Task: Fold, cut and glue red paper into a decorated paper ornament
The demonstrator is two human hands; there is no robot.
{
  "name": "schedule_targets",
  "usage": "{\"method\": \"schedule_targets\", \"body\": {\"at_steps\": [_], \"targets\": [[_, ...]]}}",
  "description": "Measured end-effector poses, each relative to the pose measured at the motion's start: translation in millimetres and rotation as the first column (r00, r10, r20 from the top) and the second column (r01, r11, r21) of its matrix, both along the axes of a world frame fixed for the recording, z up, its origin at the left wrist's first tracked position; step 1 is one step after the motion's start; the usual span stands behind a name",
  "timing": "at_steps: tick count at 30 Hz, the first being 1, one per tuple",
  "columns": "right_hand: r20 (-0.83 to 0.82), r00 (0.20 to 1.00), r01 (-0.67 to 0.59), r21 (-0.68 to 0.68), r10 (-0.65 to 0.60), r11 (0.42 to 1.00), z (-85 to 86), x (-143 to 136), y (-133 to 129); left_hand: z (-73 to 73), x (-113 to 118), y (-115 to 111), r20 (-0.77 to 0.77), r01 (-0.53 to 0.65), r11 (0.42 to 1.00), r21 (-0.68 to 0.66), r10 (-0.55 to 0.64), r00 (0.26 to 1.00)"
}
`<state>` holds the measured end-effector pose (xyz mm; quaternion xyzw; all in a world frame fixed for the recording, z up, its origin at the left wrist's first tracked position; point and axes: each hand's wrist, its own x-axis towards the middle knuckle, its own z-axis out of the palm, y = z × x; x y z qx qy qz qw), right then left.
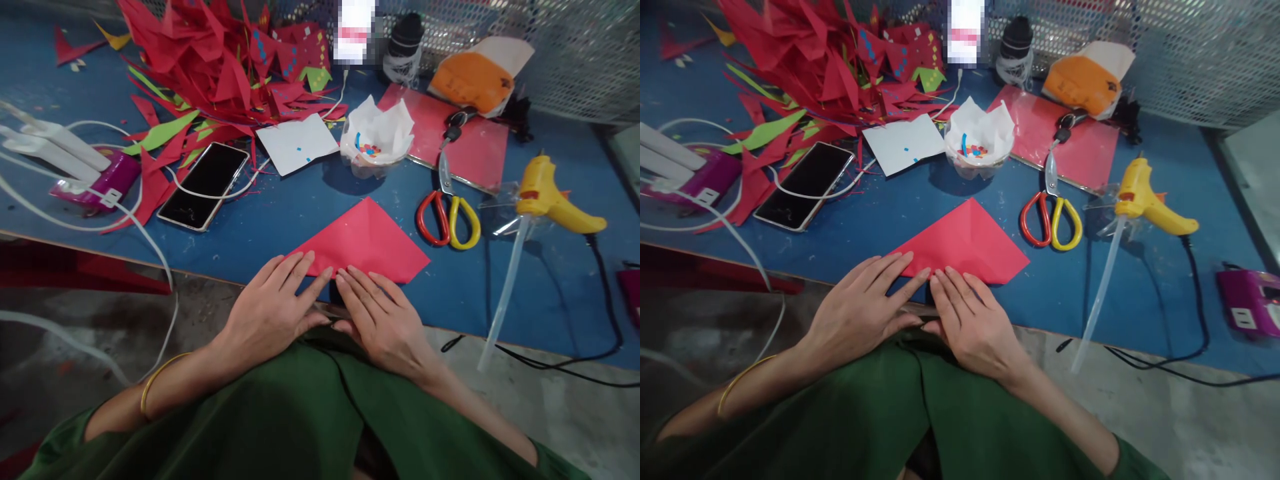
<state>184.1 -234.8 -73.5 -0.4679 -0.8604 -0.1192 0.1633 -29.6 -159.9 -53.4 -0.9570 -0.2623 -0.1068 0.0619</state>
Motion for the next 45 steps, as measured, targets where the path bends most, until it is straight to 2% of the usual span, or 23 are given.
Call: {"method": "schedule_targets", "body": {"at_steps": [6,11,16,23,28,31,34,36,37,39,40,41,43,45], "targets": [[-0.085,0.983,0.168,0.025,-0.165,0.985,2.0,16,-15,-2.1,-3,1,0.024,-0.01,0.999,-0.047,0.011,1.0],[-0.099,0.958,0.276,0.048,-0.27,0.96,4.8,28,-21,-9.8,-14,6,0.148,0.037,0.999,-0.039,-0.031,0.989],[0.011,0.966,0.258,0.05,-0.259,0.965,11.9,32,-13,-15.5,-31,11,0.292,-0.008,1.0,0.009,0.005,0.956],[0.174,0.964,0.189,0.072,-0.199,0.979,32.7,26,1,-16.5,-50,20,0.279,-0.029,0.994,0.104,-0.001,0.96],[0.211,0.952,0.213,0.071,-0.223,0.974,32.2,23,2,-22.7,-58,26,0.316,-0.013,0.987,0.161,-0.039,0.948],[0.199,0.952,0.219,0.086,-0.232,0.972,28.6,22,2,-22.3,-58,25,0.386,-0.037,0.995,0.089,-0.001,0.922],[0.19,0.948,0.231,0.142,-0.255,0.963,26.9,23,3,-11.8,-51,25,0.517,-0.116,0.983,-0.142,0.174,0.838],[0.173,0.948,0.234,0.186,-0.266,0.954,28.7,25,4,0.2,-41,31,0.557,-0.16,0.908,-0.387,0.368,0.744],[0.158,0.95,0.234,0.205,-0.268,0.95,30.7,26,6,6.6,-34,35,0.548,-0.157,0.837,-0.524,0.472,0.691],[0.107,0.956,0.241,0.241,-0.272,0.94,36.7,30,8,18.4,-18,48,0.463,-0.051,0.622,-0.781,0.633,0.62],[0.073,0.958,0.249,0.256,-0.276,0.934,40.5,33,10,23.0,-10,56,0.431,0.032,0.522,-0.853,0.667,0.608],[0.041,0.958,0.262,0.265,-0.283,0.928,44.5,36,12,26.7,-1,64,0.403,0.087,0.445,-0.891,0.69,0.601],[-0.011,0.958,0.279,0.272,-0.287,0.921,53.2,44,17,32.0,15,80,0.357,0.152,0.334,-0.93,0.725,0.589],[-0.02,0.962,0.268,0.277,-0.273,0.923,61.9,53,24,36.8,29,92,0.307,0.294,0.158,-0.943,0.751,0.584]]}}
